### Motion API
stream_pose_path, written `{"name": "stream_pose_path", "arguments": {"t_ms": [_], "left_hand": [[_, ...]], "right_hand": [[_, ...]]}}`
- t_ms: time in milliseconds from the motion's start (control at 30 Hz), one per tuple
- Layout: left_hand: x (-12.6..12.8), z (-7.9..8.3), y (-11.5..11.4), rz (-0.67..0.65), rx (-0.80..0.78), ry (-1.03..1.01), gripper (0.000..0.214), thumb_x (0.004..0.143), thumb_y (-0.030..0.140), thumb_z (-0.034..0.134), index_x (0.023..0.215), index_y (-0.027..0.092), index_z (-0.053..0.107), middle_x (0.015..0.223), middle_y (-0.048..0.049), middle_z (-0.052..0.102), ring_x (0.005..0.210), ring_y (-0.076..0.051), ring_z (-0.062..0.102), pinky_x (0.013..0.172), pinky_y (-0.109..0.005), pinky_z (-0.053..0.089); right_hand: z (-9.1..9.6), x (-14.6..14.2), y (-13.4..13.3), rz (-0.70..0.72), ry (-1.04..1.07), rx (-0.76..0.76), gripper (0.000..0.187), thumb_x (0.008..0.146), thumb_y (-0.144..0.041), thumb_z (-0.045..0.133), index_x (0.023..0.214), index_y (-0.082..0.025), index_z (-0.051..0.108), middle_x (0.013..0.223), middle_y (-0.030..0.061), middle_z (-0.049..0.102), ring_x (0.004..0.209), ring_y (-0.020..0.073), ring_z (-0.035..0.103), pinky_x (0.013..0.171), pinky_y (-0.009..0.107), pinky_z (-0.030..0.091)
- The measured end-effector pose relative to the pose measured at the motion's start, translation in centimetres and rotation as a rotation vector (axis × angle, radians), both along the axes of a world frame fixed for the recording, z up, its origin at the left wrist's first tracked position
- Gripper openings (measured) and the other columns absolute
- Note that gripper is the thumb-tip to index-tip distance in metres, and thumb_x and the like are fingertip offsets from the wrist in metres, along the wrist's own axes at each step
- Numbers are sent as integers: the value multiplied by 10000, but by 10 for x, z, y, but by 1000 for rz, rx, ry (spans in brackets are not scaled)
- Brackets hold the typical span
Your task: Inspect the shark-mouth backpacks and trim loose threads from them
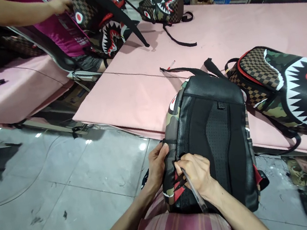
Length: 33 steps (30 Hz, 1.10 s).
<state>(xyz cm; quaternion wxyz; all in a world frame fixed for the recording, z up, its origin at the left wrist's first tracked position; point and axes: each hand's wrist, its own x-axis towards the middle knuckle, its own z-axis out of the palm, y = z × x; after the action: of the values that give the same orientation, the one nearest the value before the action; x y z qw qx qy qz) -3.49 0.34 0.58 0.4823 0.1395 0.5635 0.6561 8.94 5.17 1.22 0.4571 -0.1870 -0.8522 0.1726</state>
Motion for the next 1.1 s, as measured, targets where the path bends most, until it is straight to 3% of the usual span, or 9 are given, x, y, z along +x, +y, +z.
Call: {"name": "stream_pose_path", "arguments": {"t_ms": [400,800,1100], "left_hand": [[0,-1,0,1,-22,40,371,722,494,650,679,138,555,599,39,438,535,-76,331,487,-200,271],[1,-1,0,6,-19,6,357,713,485,660,729,134,596,639,30,501,560,-86,387,516,-209,308],[1,1,0,9,-18,24,356,719,482,655,693,140,559,614,41,459,548,-80,355,504,-210,284]], "right_hand": [[-3,0,2,-7,25,-65,101,831,-109,586,848,-187,526,664,0,597,548,103,575,511,204,431],[-1,1,1,1,-7,-34,130,817,-68,580,863,-176,523,672,15,600,559,108,577,517,213,436],[-3,0,1,-6,-3,-31,110,819,-79,570,848,-177,530,672,5,603,547,101,574,521,207,434]]}}
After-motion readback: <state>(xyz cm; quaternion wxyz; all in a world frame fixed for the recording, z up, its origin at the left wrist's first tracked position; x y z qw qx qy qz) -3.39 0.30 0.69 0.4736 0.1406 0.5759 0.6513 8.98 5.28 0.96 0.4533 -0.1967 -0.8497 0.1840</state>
